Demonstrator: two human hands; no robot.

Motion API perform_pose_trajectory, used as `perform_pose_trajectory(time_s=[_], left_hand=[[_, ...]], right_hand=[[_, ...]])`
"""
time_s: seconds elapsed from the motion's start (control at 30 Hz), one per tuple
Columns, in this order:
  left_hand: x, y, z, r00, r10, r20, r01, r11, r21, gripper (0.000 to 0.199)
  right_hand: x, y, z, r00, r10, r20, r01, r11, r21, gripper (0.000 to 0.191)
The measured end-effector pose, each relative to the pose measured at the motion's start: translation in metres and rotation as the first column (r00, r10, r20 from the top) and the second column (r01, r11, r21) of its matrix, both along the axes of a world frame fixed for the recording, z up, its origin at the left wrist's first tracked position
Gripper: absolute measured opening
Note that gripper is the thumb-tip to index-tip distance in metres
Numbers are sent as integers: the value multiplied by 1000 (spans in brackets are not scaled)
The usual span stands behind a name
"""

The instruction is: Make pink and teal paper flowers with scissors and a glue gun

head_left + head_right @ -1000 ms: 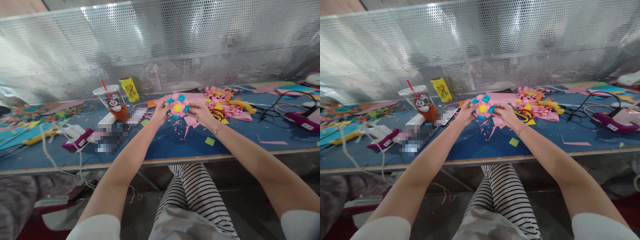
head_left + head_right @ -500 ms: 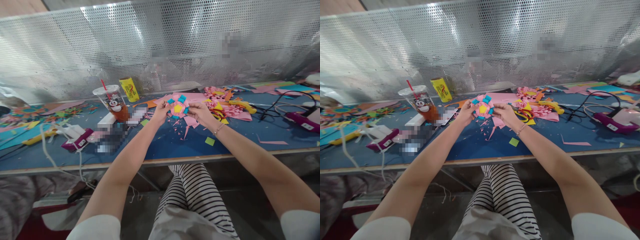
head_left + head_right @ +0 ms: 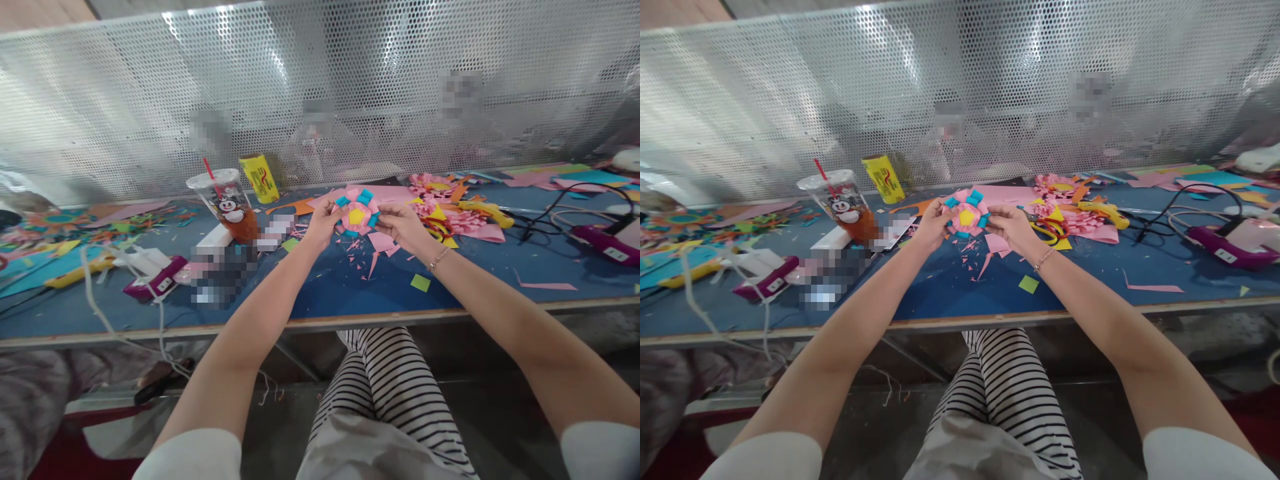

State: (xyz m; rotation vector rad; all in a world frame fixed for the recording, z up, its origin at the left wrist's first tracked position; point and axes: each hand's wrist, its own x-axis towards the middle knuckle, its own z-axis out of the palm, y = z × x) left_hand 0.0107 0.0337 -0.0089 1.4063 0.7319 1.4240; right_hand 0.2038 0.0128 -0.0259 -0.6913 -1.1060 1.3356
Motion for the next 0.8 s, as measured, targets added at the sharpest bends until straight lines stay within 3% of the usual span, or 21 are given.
perform_pose_trajectory(time_s=[0.4,0.8], left_hand=[[2,-3,3,1000,18,-25,-19,999,-33,42],[3,0,0,998,54,-40,-56,998,-42,34]], right_hand=[[1,-3,4,1000,-19,20,19,1000,0,21],[1,-1,2,999,-8,37,7,1000,29,27]])
